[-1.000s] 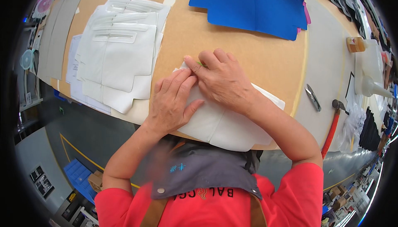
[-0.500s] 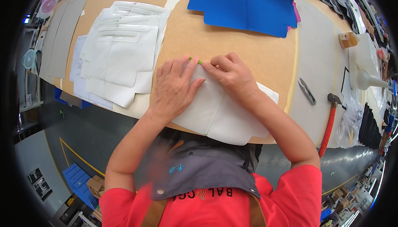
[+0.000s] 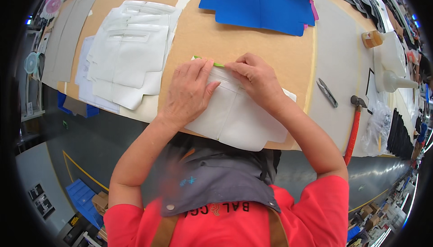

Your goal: Assembling and finishing a pocket component for a leather bag by cutting and folding material around a zipper opening.

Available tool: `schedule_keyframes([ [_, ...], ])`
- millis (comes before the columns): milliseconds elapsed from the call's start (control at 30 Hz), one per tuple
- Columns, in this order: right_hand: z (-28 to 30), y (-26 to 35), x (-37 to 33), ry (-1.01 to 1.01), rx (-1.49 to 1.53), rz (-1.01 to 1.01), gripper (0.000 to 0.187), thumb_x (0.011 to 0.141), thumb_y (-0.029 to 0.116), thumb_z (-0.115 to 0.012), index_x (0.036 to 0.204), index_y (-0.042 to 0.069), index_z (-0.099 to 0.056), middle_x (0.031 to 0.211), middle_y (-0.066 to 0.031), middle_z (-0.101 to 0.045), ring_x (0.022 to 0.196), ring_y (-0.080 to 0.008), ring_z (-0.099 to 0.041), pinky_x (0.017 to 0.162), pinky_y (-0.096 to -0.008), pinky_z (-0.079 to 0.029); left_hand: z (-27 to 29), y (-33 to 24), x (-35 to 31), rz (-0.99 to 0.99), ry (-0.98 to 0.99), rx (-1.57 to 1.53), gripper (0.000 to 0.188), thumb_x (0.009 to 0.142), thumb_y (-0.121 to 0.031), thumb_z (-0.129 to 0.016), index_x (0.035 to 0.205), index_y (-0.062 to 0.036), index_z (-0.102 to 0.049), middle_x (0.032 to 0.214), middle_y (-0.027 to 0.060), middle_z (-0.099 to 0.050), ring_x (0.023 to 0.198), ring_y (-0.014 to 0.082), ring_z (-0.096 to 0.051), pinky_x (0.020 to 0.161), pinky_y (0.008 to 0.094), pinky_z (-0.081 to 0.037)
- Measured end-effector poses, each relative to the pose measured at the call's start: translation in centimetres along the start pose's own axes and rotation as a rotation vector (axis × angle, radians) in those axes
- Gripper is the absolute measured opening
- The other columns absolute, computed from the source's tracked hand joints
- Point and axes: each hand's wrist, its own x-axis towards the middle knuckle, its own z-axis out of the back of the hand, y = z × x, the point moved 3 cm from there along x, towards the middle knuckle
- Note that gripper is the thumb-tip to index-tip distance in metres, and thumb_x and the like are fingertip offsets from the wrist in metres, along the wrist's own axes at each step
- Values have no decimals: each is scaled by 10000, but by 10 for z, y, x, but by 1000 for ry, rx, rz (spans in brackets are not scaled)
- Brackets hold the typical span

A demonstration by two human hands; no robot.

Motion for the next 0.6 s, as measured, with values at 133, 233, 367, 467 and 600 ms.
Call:
schedule_keyframes([
  [133, 1, 3, -5, -89, -340, 372, 359, 815, 13, -687, 1168, 61, -735, 1035, -59, -652, 904, -251, -622, 811, -346, -561, 2, -8, 1, -42, -1, 81, 435, 985, -302, -638, 1313, -17, -608, 1266, 134, -575, 1202, 317, -546, 1059, 468, -396],
  [233, 4, 7, -5, -66, -349, 415, 339, 827, 12, -694, 1160, 57, -738, 1015, -57, -653, 888, -248, -629, 803, -344, -559, -2, -10, 1, -65, -16, 96, 423, 984, -308, -639, 1318, -48, -621, 1259, 142, -575, 1205, 315, -544, 1074, 471, -384],
  [367, 9, -5, -11, -31, 54, -5, 331, 833, 22, -712, 1162, 59, -730, 1006, -71, -650, 902, -255, -631, 811, -348, -556, -8, -15, -2, 5, 32, -9, 416, 984, -310, -639, 1325, -72, -628, 1267, 147, -572, 1218, 316, -533, 1101, 486, -358],
  [467, 9, -5, -16, -59, -156, 215, 280, 861, 46, -724, 1141, 48, -725, 987, -92, -659, 904, -264, -652, 805, -361, -552, -3, -24, 0, -35, 34, 43, 445, 987, -314, -631, 1338, -42, -606, 1274, 152, -569, 1221, 326, -528, 1114, 474, -360],
  [600, 11, 0, -18, -145, -90, 120, 210, 876, 68, -738, 1083, 36, -730, 960, -102, -677, 873, -264, -676, 779, -373, -548, -9, -25, 0, -40, 18, 7, 468, 983, -321, -634, 1351, -35, -590, 1271, 155, -570, 1198, 323, -541, 1093, 468, -373],
])
